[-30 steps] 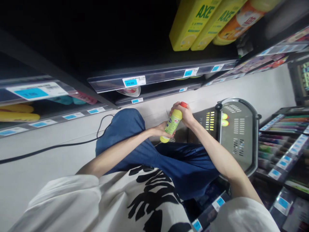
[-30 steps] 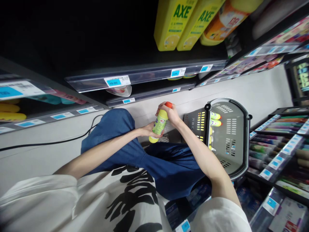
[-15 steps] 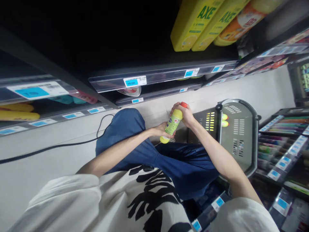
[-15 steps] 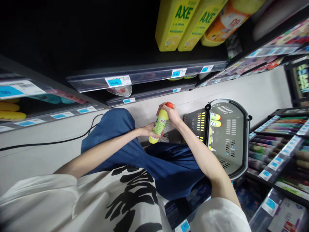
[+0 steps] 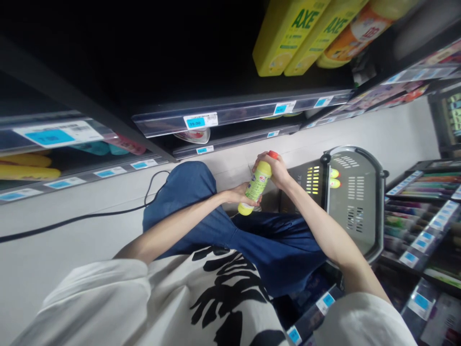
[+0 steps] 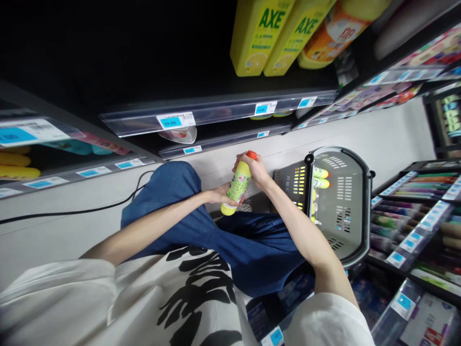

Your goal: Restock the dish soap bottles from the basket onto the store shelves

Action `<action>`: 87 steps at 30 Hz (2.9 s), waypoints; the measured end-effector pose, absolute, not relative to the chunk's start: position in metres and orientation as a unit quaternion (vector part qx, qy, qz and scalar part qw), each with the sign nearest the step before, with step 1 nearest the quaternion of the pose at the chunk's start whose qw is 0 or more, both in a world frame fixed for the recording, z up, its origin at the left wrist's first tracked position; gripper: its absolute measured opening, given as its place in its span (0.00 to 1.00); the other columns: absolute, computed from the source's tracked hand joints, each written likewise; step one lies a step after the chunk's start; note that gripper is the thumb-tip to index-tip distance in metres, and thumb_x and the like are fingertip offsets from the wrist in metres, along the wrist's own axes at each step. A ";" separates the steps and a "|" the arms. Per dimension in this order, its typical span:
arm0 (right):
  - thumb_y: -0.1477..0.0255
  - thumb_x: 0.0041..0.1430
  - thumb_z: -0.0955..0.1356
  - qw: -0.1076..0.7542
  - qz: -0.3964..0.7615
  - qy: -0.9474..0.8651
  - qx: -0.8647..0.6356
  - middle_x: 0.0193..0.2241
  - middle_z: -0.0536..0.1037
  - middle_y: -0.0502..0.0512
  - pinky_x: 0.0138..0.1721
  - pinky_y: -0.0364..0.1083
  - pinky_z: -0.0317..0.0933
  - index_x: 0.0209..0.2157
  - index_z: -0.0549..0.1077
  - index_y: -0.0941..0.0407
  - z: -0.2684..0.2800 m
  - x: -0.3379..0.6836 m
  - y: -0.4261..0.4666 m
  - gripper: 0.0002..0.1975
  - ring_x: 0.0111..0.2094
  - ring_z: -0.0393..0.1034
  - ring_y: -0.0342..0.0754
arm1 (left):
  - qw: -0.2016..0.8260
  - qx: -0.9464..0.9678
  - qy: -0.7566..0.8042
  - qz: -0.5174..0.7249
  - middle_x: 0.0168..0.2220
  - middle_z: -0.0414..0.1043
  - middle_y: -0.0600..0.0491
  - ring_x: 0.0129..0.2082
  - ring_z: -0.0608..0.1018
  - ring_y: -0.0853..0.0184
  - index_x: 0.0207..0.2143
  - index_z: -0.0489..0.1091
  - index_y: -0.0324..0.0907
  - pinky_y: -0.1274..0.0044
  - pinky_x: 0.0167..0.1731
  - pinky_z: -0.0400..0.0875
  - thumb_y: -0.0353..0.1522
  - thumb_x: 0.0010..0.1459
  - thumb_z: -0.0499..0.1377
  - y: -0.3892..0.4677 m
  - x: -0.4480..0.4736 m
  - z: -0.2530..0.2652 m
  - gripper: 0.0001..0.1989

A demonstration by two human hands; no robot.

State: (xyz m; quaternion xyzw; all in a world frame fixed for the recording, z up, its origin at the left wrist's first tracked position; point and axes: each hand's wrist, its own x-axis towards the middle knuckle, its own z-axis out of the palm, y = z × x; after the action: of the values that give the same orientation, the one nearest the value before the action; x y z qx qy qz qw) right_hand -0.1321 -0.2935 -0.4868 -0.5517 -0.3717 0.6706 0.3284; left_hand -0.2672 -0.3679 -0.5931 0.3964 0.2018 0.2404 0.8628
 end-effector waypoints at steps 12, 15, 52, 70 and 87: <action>0.64 0.46 0.77 0.308 0.664 -0.382 -0.564 0.25 0.77 0.50 0.29 0.46 0.71 0.34 0.71 0.56 -0.487 -0.131 -0.292 0.18 0.25 0.74 0.47 | 0.891 0.354 0.153 0.239 0.33 0.78 0.48 0.32 0.80 0.65 0.36 0.74 0.36 0.73 0.35 0.76 0.36 0.41 0.77 -0.369 -0.268 -0.599 0.22; 0.65 0.43 0.79 0.314 0.652 -0.376 -0.579 0.27 0.78 0.49 0.30 0.47 0.72 0.40 0.69 0.55 -0.487 -0.133 -0.293 0.25 0.27 0.76 0.48 | 0.917 0.296 0.130 0.234 0.32 0.78 0.50 0.31 0.80 0.65 0.38 0.73 0.37 0.72 0.35 0.76 0.35 0.40 0.76 -0.369 -0.268 -0.599 0.24; 0.67 0.40 0.79 0.311 0.586 -0.402 -0.631 0.29 0.77 0.48 0.35 0.49 0.71 0.41 0.67 0.53 -0.502 -0.129 -0.291 0.27 0.32 0.77 0.49 | 0.880 0.312 0.238 0.269 0.31 0.78 0.49 0.29 0.80 0.66 0.33 0.75 0.35 0.74 0.32 0.75 0.33 0.38 0.77 -0.369 -0.265 -0.583 0.20; 0.66 0.46 0.76 0.266 0.602 -0.412 -0.630 0.28 0.77 0.52 0.31 0.45 0.67 0.31 0.73 0.57 -0.507 -0.135 -0.304 0.14 0.31 0.72 0.47 | 0.910 0.210 0.191 0.302 0.36 0.78 0.51 0.35 0.81 0.63 0.40 0.72 0.38 0.67 0.41 0.78 0.32 0.38 0.77 -0.367 -0.265 -0.591 0.26; 0.68 0.50 0.77 0.316 0.680 -0.322 -0.578 0.30 0.77 0.51 0.35 0.46 0.72 0.33 0.73 0.56 -0.494 -0.139 -0.304 0.13 0.32 0.74 0.47 | 0.905 0.251 0.166 0.300 0.29 0.77 0.52 0.27 0.80 0.67 0.36 0.74 0.36 0.73 0.32 0.77 0.39 0.42 0.76 -0.368 -0.264 -0.578 0.23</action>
State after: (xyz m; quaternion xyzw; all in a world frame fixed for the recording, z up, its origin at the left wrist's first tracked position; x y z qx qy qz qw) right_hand -0.1386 -0.3043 -0.4945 -0.5781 -0.3224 0.6796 0.3163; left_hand -0.2637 -0.3676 -0.5776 0.2513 0.1659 0.2998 0.9052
